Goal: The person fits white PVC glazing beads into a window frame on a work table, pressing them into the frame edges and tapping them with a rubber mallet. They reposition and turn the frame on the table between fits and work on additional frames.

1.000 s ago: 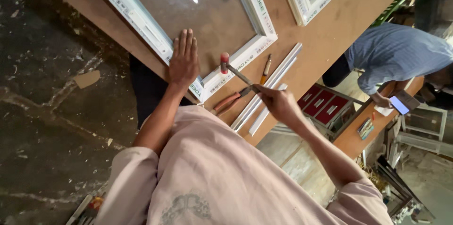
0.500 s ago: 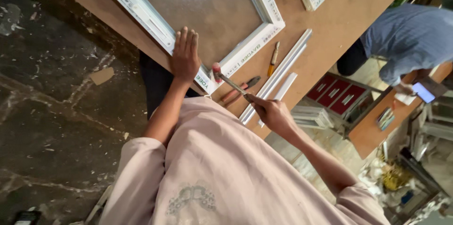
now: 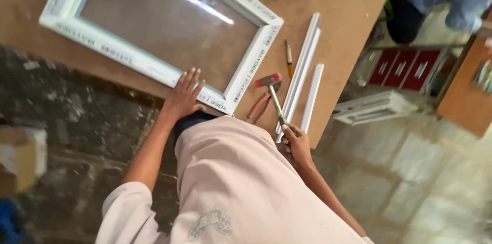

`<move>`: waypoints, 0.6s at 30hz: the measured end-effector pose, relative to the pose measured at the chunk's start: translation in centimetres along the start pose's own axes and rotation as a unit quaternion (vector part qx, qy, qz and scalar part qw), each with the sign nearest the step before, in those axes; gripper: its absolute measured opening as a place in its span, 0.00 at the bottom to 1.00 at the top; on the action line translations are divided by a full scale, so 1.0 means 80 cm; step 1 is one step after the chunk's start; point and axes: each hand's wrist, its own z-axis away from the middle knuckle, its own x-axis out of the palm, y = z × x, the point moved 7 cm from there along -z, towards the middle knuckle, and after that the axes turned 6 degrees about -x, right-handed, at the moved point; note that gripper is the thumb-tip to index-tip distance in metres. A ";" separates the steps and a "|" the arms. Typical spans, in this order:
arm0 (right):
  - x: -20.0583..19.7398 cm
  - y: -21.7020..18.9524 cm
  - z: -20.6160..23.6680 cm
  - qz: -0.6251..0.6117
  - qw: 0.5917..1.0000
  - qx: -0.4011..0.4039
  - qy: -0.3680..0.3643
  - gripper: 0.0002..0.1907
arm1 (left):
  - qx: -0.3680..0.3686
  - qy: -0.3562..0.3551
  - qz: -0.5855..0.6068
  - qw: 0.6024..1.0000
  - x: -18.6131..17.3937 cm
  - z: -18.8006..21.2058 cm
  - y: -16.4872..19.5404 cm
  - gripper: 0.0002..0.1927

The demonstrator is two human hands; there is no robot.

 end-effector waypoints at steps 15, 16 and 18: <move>-0.141 0.068 -0.113 0.123 0.892 -0.247 0.357 0.14 | 0.084 -0.027 -0.063 0.994 0.014 -0.052 0.072 0.44; -0.146 0.057 -0.121 0.133 0.884 -0.261 0.364 0.15 | 0.076 -0.031 -0.066 0.994 0.013 -0.059 0.079 0.44; -0.150 0.016 -0.118 0.203 0.817 -0.352 0.410 0.20 | 0.068 -0.026 -0.069 0.995 0.008 -0.067 0.092 0.44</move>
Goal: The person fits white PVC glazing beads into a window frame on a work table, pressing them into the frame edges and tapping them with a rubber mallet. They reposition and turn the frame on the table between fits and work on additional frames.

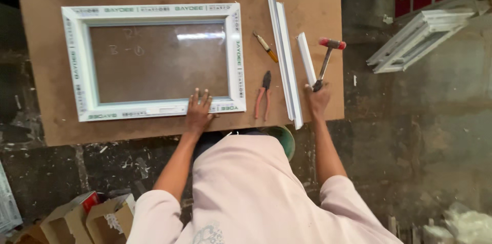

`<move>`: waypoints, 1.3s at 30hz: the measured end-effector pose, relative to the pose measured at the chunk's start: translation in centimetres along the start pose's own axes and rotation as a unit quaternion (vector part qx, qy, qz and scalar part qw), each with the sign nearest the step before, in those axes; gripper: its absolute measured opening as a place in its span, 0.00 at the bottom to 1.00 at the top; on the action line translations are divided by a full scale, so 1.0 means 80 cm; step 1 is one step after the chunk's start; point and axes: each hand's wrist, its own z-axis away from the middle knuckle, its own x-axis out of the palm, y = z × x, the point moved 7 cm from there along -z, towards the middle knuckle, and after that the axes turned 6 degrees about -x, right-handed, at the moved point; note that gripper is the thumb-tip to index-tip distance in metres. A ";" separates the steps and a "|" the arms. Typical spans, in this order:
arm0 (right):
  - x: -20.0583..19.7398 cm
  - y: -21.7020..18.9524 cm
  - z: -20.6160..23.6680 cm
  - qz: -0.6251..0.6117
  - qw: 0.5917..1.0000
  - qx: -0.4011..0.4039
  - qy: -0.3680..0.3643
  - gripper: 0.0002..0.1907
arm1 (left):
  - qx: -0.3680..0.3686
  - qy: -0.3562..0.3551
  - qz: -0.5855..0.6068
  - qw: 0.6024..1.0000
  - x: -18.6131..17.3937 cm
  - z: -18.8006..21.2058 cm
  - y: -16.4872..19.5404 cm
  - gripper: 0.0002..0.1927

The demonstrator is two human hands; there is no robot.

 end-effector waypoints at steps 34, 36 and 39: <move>0.149 -0.347 0.366 -0.346 0.890 0.296 0.022 0.10 | 0.027 -0.091 0.985 0.147 -0.204 0.061 -0.270 0.51; 0.147 -0.342 0.372 -0.333 0.895 0.295 0.031 0.10 | -0.013 -0.070 0.984 0.161 -0.201 0.065 -0.280 0.52; 0.156 -0.344 0.365 -0.336 0.894 0.295 0.026 0.09 | -0.008 -0.041 0.984 0.174 -0.221 0.076 -0.287 0.52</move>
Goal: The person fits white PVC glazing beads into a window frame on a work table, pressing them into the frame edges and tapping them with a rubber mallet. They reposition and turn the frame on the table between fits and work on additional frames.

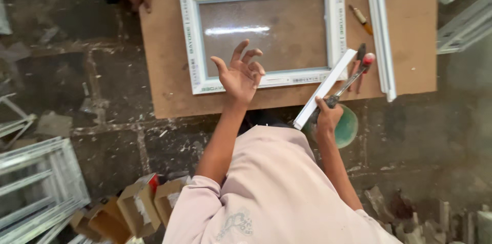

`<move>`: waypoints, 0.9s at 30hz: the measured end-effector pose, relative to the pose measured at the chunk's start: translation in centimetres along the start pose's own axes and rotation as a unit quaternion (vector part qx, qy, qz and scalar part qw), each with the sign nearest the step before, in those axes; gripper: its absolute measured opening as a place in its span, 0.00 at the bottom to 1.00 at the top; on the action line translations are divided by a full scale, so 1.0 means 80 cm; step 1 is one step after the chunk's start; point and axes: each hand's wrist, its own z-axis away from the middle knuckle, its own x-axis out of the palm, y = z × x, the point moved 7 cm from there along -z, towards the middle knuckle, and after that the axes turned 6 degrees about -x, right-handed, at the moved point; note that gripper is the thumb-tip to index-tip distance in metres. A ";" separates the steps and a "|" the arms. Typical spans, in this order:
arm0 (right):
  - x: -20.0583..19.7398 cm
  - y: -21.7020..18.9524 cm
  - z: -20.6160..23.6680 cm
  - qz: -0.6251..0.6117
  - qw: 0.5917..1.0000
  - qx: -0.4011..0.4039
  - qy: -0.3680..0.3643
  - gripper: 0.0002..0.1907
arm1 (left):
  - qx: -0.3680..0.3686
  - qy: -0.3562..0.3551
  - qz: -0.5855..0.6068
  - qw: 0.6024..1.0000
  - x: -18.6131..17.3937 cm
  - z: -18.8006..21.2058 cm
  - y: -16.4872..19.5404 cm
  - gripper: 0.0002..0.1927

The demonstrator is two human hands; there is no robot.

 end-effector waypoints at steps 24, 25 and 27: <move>0.114 -0.072 -0.028 0.011 0.989 -0.119 -0.082 0.09 | 0.158 -0.001 -0.059 0.986 0.120 0.055 0.133 0.51; 0.113 -0.072 -0.019 0.011 0.992 -0.113 -0.064 0.10 | 0.152 -0.002 -0.063 0.986 0.115 0.059 0.140 0.51; 0.116 -0.070 0.003 -0.005 0.993 -0.115 -0.038 0.11 | 0.144 -0.007 -0.074 0.987 0.101 0.069 0.164 0.50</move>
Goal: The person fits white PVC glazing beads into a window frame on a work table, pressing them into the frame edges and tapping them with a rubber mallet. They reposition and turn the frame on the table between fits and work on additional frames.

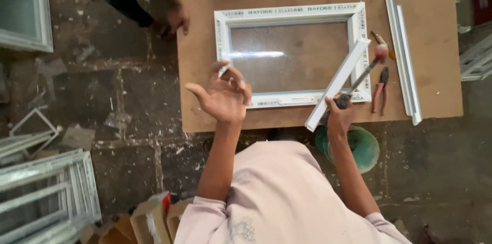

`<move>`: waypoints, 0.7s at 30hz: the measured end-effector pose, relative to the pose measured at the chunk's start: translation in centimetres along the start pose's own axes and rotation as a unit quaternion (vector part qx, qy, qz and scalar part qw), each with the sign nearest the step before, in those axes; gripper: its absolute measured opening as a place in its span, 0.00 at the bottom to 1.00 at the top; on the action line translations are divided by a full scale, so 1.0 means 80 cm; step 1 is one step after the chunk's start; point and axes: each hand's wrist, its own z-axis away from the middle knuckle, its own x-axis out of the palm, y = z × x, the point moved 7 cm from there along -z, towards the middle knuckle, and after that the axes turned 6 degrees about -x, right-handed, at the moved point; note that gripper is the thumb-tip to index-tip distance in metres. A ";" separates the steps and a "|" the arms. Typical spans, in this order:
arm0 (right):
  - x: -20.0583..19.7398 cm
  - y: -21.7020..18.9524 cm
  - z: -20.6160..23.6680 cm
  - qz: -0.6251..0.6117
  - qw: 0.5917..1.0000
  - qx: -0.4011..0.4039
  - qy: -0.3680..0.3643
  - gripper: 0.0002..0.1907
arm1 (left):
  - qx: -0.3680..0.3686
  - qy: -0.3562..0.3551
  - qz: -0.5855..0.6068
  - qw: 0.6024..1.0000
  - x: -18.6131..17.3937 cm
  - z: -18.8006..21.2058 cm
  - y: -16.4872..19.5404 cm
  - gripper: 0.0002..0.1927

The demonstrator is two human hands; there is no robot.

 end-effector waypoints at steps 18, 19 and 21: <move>0.051 -0.001 0.214 -0.019 0.991 0.075 0.112 0.09 | -0.322 0.122 -0.580 0.739 -0.285 0.070 0.079 0.14; 0.057 0.002 0.210 -0.023 0.992 0.074 0.104 0.09 | -0.360 0.172 -0.583 0.707 -0.301 0.064 0.074 0.12; 0.071 0.009 0.201 -0.026 0.992 0.086 0.093 0.08 | -0.353 0.186 -0.658 0.639 -0.309 0.039 0.069 0.14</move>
